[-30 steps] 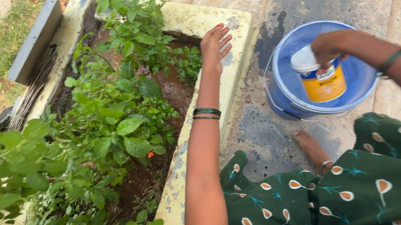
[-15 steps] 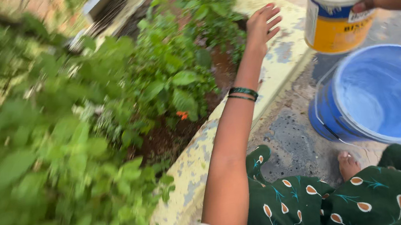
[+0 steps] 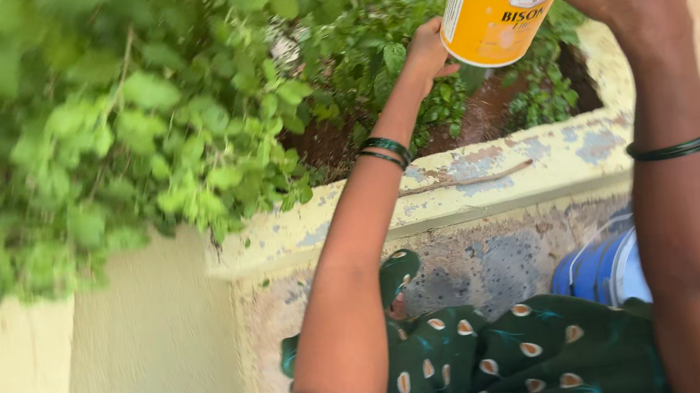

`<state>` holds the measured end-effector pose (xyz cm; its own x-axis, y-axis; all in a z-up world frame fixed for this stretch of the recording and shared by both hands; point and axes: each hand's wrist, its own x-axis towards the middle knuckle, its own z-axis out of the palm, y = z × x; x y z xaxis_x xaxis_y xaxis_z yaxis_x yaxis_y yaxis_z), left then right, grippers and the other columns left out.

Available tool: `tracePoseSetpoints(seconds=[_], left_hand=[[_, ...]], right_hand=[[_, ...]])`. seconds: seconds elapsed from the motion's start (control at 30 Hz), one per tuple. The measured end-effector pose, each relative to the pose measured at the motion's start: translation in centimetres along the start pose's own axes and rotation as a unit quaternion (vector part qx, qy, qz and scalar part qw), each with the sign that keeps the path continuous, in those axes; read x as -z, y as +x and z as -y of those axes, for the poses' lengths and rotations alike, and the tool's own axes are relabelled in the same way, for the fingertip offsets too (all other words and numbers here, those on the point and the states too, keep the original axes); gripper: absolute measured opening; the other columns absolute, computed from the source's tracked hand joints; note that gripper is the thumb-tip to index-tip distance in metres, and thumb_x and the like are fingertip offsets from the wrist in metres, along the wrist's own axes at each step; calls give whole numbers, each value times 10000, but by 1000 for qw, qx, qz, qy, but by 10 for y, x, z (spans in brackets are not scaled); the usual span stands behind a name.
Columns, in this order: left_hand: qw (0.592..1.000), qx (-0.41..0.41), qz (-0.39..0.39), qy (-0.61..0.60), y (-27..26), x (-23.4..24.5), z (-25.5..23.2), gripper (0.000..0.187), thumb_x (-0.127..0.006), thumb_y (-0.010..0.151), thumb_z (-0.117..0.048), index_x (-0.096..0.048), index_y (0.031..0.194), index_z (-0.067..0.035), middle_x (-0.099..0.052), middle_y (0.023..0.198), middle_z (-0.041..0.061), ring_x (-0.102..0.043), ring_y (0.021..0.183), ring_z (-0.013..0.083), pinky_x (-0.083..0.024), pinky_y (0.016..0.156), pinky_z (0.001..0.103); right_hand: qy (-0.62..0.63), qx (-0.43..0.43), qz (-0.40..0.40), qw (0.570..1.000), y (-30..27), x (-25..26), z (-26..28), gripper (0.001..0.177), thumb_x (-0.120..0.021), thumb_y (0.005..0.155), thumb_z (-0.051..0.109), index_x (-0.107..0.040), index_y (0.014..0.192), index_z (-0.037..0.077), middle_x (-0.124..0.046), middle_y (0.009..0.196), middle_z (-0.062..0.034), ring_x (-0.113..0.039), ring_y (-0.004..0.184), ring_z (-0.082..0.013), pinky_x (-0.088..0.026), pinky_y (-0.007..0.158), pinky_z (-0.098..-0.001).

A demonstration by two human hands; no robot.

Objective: The person tends to plants in a raised garden bed, using a small hand hoe to loosen soil and then watering the plants with a container. The person moves around the bed to reach different areas.

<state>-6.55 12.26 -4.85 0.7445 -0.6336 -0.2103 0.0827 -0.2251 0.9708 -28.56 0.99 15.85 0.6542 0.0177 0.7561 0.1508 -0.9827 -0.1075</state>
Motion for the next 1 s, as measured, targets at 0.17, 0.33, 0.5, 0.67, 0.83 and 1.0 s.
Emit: tracePoseSetpoints(seconds=[0.17, 0.33, 0.5, 0.67, 0.83, 1.0], left_hand=[[998, 24, 46, -43, -65, 77, -14, 338, -615, 981, -282, -605, 1240, -65, -709, 1169, 96, -758, 906, 223, -689, 840, 446], [999, 13, -36, -38, -122, 134, -8, 298, -574, 979, -258, -633, 1201, -68, -745, 1144, 91, -793, 935, 220, -653, 834, 447], [983, 32, -179, -38, -168, 176, 29, 371, -474, 1041, -350, -576, 1300, -106, -714, 1120, 62, -737, 1003, 201, -647, 854, 424], [883, 50, -413, -219, -200, 196, 88, 487, -507, 997, -360, -544, 1373, -51, -689, 1269, 164, -706, 1090, 286, -623, 883, 477], [772, -186, -337, -506, -235, 177, 122, 626, -458, 1041, -472, -387, 1541, -104, -552, 1459, 204, -570, 1284, 332, -517, 1003, 502], [668, -371, -40, -644, -276, 140, 123, 801, -435, 1105, -649, -308, 1623, -51, -447, 1569, 230, -441, 1420, 439, -363, 1141, 665]], right_hand=[[62, 81, -51, 993, 21, -41, 13, 361, -955, 723, 186, -776, 975, 0, -752, 902, -119, -715, 812, -236, -558, 734, -331], [154, 124, -30, 980, 34, -84, 36, 369, -968, 729, 190, -783, 982, -5, -757, 912, -126, -718, 816, -237, -560, 738, -333], [252, 175, 7, 952, 52, -128, 88, 377, -981, 736, 194, -790, 989, -9, -762, 921, -134, -720, 819, -238, -562, 742, -336], [334, 204, 63, 918, 48, -162, 143, 386, -994, 742, 198, -796, 996, -14, -767, 931, -141, -723, 822, -238, -564, 746, -338], [364, 137, 163, 907, 48, -182, 176, 325, -981, 783, 179, -816, 1004, 8, -768, 880, -155, -707, 721, -212, -546, 735, -334], [381, 98, 232, 890, 35, -173, 192, 254, -955, 853, 173, -806, 1006, 36, -764, 884, -141, -709, 708, -178, -535, 669, -316]])
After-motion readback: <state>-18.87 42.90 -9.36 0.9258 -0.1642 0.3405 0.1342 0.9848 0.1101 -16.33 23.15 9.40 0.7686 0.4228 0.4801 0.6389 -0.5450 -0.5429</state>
